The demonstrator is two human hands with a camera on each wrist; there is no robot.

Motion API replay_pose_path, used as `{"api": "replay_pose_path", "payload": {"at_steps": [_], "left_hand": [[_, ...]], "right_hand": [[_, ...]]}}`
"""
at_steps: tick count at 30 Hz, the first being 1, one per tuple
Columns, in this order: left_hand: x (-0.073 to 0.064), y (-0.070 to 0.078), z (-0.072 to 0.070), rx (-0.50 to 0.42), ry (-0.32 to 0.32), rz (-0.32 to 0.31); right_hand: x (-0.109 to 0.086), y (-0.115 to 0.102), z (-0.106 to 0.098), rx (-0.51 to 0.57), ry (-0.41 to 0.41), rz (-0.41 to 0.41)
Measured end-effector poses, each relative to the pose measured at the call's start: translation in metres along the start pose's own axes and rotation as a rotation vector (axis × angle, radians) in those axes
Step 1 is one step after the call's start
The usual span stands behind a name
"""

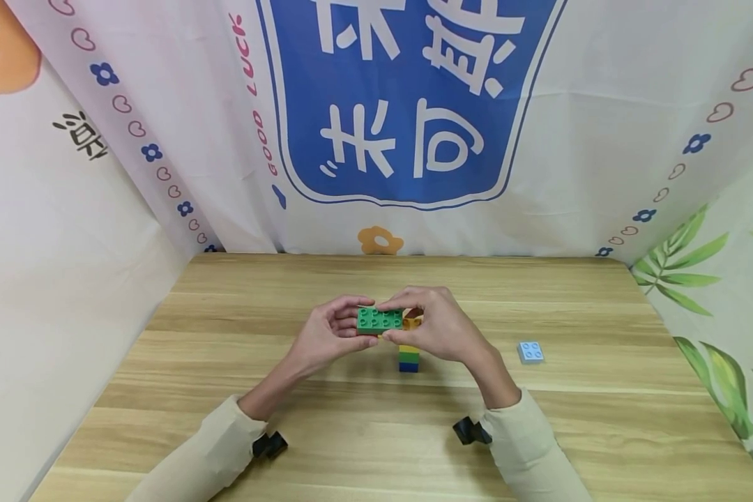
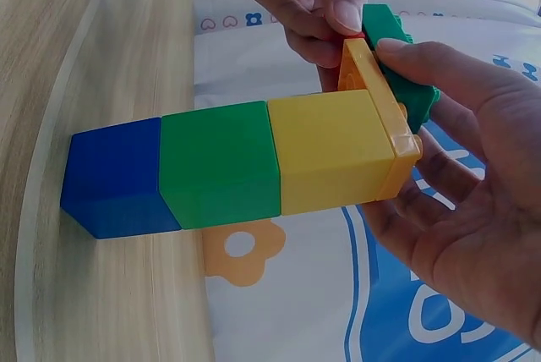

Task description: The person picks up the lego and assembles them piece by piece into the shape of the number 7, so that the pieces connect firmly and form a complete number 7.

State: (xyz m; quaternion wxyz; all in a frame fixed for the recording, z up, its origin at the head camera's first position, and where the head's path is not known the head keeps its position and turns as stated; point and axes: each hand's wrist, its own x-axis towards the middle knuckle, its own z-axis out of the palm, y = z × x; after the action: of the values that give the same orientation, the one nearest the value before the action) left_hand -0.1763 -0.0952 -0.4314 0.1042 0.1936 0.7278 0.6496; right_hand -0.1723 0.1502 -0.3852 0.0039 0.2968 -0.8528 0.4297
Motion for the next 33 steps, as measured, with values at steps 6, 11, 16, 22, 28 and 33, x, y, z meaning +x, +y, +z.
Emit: {"api": "replay_pose_path", "payload": {"at_steps": [6, 11, 16, 22, 28, 33], "left_hand": [[-0.0002, -0.0001, 0.0023, 0.011, 0.023, 0.015], [-0.0008, -0.0003, 0.0032, 0.032, 0.037, 0.032], [-0.0013, -0.0009, 0.0042, 0.071, 0.041, 0.058], [-0.0016, -0.0017, 0.0059, 0.085, 0.035, 0.085], [-0.0025, -0.0022, 0.0073, 0.104, 0.046, 0.097], [-0.0026, -0.0014, 0.0075, 0.111, 0.049, 0.109]], "right_hand": [[-0.0003, 0.0008, -0.0001, 0.002, 0.001, 0.023], [-0.0004, -0.0002, -0.0007, -0.013, -0.006, 0.026], [-0.0018, -0.0016, -0.0022, -0.053, -0.013, 0.005], [-0.0033, -0.0030, -0.0037, -0.086, -0.016, -0.035], [-0.0046, -0.0038, -0.0025, -0.134, -0.006, -0.063], [-0.0061, -0.0064, -0.0022, -0.164, 0.007, -0.066]]}}
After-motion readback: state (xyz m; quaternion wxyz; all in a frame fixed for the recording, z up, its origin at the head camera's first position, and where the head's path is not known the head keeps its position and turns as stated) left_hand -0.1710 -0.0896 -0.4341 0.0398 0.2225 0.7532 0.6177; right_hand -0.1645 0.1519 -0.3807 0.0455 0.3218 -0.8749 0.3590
